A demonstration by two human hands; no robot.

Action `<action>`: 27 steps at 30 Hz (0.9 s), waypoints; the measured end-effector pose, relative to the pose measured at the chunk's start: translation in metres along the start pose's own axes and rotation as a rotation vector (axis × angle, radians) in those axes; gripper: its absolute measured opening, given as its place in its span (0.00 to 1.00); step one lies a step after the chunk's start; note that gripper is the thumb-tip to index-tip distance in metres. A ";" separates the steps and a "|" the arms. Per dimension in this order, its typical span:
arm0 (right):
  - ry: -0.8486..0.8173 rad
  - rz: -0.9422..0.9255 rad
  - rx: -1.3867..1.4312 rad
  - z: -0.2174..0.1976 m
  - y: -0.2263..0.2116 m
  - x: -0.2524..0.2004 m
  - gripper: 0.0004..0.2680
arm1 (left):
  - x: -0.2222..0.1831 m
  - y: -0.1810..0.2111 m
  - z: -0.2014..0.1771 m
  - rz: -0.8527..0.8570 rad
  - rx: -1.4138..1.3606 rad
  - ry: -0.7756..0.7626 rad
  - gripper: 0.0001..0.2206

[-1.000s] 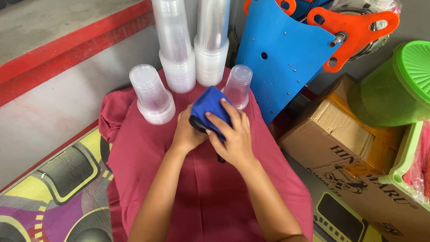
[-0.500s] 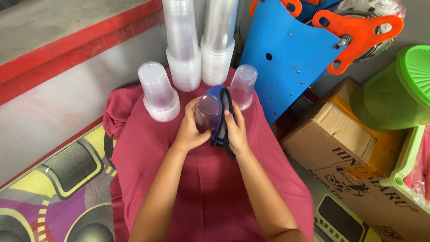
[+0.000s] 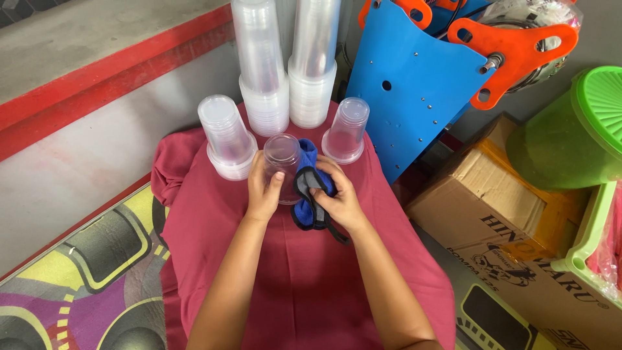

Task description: A person is cleaning clear plastic cups one by one using a blue cloth in a production or storage area.

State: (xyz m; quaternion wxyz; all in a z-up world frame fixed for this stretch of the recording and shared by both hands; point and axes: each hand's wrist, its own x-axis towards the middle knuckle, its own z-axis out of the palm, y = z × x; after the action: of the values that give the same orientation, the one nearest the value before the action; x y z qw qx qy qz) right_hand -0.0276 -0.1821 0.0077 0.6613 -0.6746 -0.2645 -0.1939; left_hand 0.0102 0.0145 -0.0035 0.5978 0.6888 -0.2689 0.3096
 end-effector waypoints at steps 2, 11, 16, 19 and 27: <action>-0.003 0.014 -0.002 -0.006 0.005 0.000 0.19 | -0.003 0.000 0.003 -0.059 -0.111 -0.002 0.21; 0.174 0.400 0.314 -0.002 0.036 0.003 0.19 | -0.007 -0.003 0.007 -0.264 -0.281 -0.104 0.34; 0.136 0.409 0.337 -0.004 0.032 0.001 0.20 | -0.003 -0.005 0.007 -0.106 0.056 -0.130 0.39; 0.114 0.392 0.339 -0.002 0.020 0.003 0.19 | 0.000 0.001 0.007 -0.117 -0.059 -0.094 0.36; 0.123 0.406 0.400 -0.004 0.031 0.001 0.19 | -0.002 -0.005 0.006 -0.040 -0.171 -0.070 0.19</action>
State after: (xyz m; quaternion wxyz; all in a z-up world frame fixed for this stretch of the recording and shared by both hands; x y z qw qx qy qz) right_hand -0.0078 -0.1857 -0.0163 0.8214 -0.5567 -0.1165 -0.0421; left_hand 0.0130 0.0096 -0.0086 0.6508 0.6508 -0.3013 0.2491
